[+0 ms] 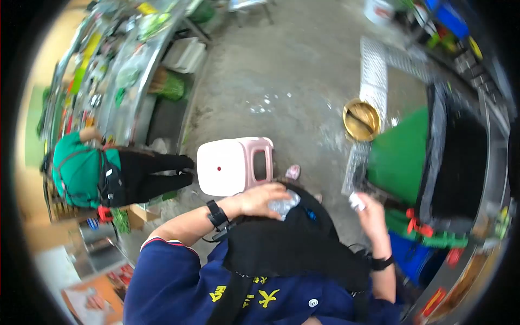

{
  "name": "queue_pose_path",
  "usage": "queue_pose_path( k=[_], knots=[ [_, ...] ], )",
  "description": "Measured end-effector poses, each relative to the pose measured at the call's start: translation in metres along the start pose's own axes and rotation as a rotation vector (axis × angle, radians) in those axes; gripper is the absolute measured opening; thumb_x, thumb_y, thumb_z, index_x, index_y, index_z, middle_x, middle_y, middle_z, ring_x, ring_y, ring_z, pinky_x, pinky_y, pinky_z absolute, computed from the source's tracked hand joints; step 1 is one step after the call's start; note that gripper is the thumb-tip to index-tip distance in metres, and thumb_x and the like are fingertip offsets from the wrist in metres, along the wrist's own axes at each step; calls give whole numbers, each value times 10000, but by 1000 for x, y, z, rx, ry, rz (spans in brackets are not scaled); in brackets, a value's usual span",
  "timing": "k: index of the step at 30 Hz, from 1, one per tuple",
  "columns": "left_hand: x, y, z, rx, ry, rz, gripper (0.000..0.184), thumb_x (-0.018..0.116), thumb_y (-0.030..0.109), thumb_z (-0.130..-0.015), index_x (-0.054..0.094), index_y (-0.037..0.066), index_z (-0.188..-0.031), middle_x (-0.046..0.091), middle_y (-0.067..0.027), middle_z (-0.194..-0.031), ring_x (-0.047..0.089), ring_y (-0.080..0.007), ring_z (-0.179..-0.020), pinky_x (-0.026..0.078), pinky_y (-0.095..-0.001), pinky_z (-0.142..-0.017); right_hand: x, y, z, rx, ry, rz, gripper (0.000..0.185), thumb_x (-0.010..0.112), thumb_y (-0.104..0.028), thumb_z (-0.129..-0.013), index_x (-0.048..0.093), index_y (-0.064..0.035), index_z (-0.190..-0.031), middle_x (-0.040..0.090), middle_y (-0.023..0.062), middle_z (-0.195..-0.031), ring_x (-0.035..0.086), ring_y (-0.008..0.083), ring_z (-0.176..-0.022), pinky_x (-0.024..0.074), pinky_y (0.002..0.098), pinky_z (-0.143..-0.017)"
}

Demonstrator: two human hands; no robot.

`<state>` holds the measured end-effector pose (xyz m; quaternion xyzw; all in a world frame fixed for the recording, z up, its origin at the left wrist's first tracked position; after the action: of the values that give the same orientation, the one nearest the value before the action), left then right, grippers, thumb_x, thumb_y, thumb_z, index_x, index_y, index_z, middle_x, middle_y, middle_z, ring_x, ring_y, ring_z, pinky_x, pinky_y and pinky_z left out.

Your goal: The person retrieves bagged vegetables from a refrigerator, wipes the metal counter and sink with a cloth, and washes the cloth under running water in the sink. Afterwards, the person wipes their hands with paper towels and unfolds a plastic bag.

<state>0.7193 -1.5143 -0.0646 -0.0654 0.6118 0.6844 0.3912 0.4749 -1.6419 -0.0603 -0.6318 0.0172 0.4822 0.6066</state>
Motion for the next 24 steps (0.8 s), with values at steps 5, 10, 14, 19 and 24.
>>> queue_pose_path(
  k=[5,10,14,19,24],
  knots=[
    [-8,-61,30,-299,-109,-32,246,625,166,-760,582,48,-971,483,-153,-1192,456,-324,-1120,383,-378,-951,54,-72,-51,-226,-150,-45,298,537,9,-735,581,-45,-1025,615,177,-925,601,331,-870,475,360,-752],
    [-72,-111,69,-357,450,1162,130,538,146,-873,586,50,-947,554,-56,-1106,501,-155,-1055,375,-296,-938,80,-66,-117,50,-148,-329,252,498,30,-796,584,-2,-1031,626,67,-885,578,121,-779,449,243,-686],
    [-152,-144,133,-116,905,1487,165,543,172,-850,556,42,-951,607,-47,-907,583,-141,-837,474,-283,-742,96,-98,-190,55,-183,-443,278,472,57,-812,572,-3,-1064,606,45,-936,554,94,-803,434,209,-701],
    [-187,-208,222,164,1479,1877,190,503,191,-856,574,23,-908,614,-87,-856,598,-197,-811,489,-328,-760,138,-176,-269,-44,-342,-370,274,474,28,-825,556,5,-1086,595,61,-992,550,120,-918,427,244,-797],
    [-215,-255,270,469,1875,1913,250,422,216,-885,577,20,-894,607,-96,-884,578,-229,-883,470,-349,-819,215,-222,-349,-113,-616,-350,312,444,38,-837,485,3,-1144,567,59,-1045,543,139,-973,425,264,-859]
  ],
)
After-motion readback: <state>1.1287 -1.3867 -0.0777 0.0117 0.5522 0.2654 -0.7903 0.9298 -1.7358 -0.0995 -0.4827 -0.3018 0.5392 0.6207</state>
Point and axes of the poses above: each hand's wrist, its own z-axis away from the middle knuckle, its own x-axis out of the palm, y = z × x, the point moved 8 cm from there along -z, towards the middle knuckle
